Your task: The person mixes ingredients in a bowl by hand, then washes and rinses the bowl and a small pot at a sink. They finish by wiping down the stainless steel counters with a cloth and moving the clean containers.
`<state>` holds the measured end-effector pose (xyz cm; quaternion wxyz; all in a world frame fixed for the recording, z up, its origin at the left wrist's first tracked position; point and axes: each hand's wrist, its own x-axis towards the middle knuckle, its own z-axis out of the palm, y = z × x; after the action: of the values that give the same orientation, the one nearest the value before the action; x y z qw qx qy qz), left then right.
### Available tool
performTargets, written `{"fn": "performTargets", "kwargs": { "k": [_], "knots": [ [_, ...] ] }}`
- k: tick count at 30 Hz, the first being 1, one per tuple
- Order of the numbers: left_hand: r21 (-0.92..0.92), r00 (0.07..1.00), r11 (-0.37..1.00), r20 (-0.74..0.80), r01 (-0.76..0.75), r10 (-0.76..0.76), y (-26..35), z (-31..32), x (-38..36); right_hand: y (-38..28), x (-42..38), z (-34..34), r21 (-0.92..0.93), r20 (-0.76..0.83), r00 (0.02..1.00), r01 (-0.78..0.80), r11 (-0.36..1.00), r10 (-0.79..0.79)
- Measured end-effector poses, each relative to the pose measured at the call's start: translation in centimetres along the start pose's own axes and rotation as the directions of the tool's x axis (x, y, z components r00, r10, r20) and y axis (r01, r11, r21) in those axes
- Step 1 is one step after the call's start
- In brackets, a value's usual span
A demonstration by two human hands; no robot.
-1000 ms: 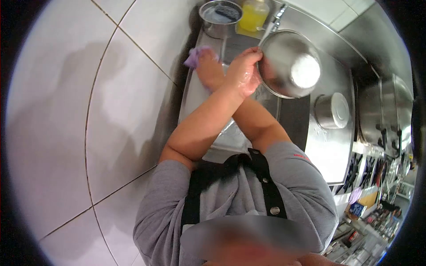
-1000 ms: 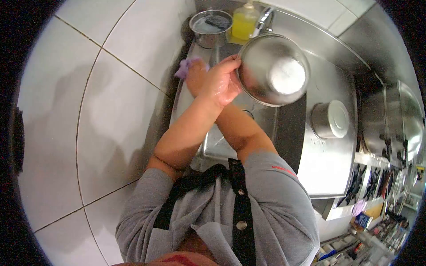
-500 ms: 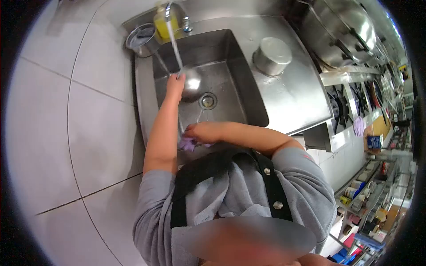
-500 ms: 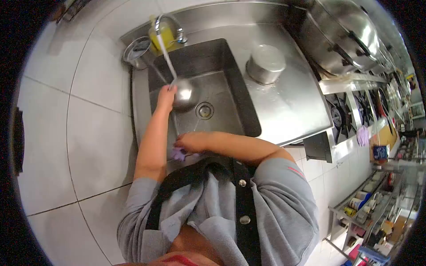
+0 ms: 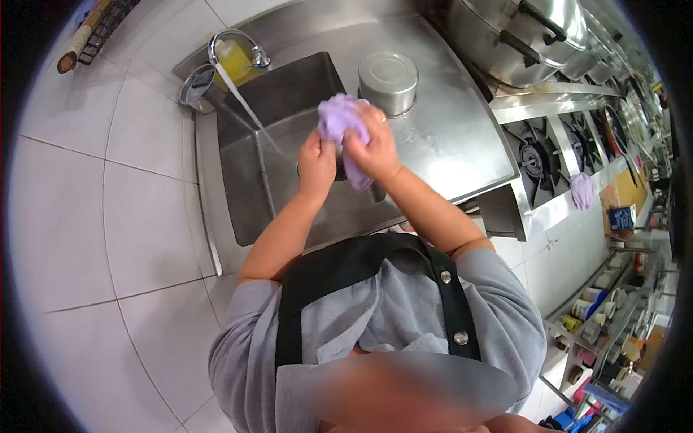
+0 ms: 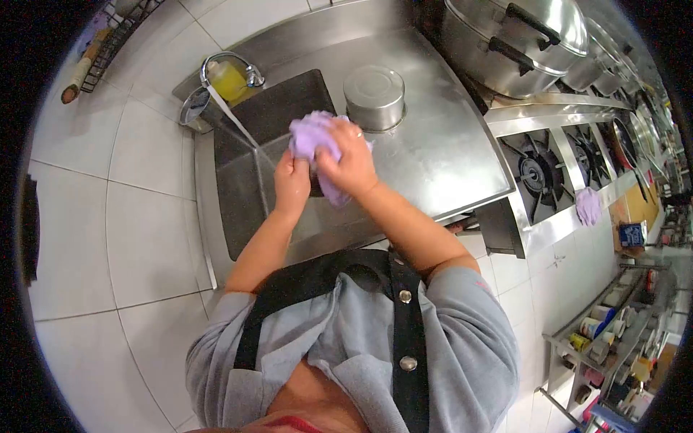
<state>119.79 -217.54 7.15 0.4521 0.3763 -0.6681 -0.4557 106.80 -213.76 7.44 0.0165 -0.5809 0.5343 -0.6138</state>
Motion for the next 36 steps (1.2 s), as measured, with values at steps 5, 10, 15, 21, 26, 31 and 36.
{"fn": "performTargets", "kwargs": {
  "k": [5,10,15,21,26,31,36],
  "knots": [
    [0.309,0.917,0.866,0.063,-0.394,0.395,4.5,1.8,-2.8,2.8,3.1,-2.6,0.729,0.564,0.599,-0.684,-0.003,0.568],
    [0.454,0.629,0.448,0.423,-0.770,0.652,3.6,3.0,-4.6,2.5,-1.9,-1.4,0.776,0.628,0.587,-0.525,-0.350,0.511],
    [0.487,0.642,0.424,0.504,-0.764,0.578,1.1,2.9,-3.8,3.1,-9.3,-0.3,0.647,0.429,0.784,-0.613,0.453,0.448],
    [0.184,0.498,0.491,0.575,-0.852,0.649,0.3,4.9,-2.0,1.6,-6.0,-11.9,0.524,0.426,0.715,-0.694,0.493,0.554],
    [-0.074,0.202,0.363,0.721,-0.929,0.663,-2.0,7.7,-2.2,3.2,-4.4,-20.6,0.831,0.078,0.473,-0.517,0.204,0.878],
    [-0.164,0.143,0.428,0.787,-0.889,0.600,-2.9,9.8,-1.6,5.2,-3.0,-21.8,0.522,-0.139,0.679,-0.568,0.636,0.721],
    [-0.318,0.367,0.624,0.589,-0.713,0.720,-1.8,10.4,0.7,7.0,4.7,-19.0,0.404,-0.097,0.703,-0.619,0.674,0.704]
  ]
}}
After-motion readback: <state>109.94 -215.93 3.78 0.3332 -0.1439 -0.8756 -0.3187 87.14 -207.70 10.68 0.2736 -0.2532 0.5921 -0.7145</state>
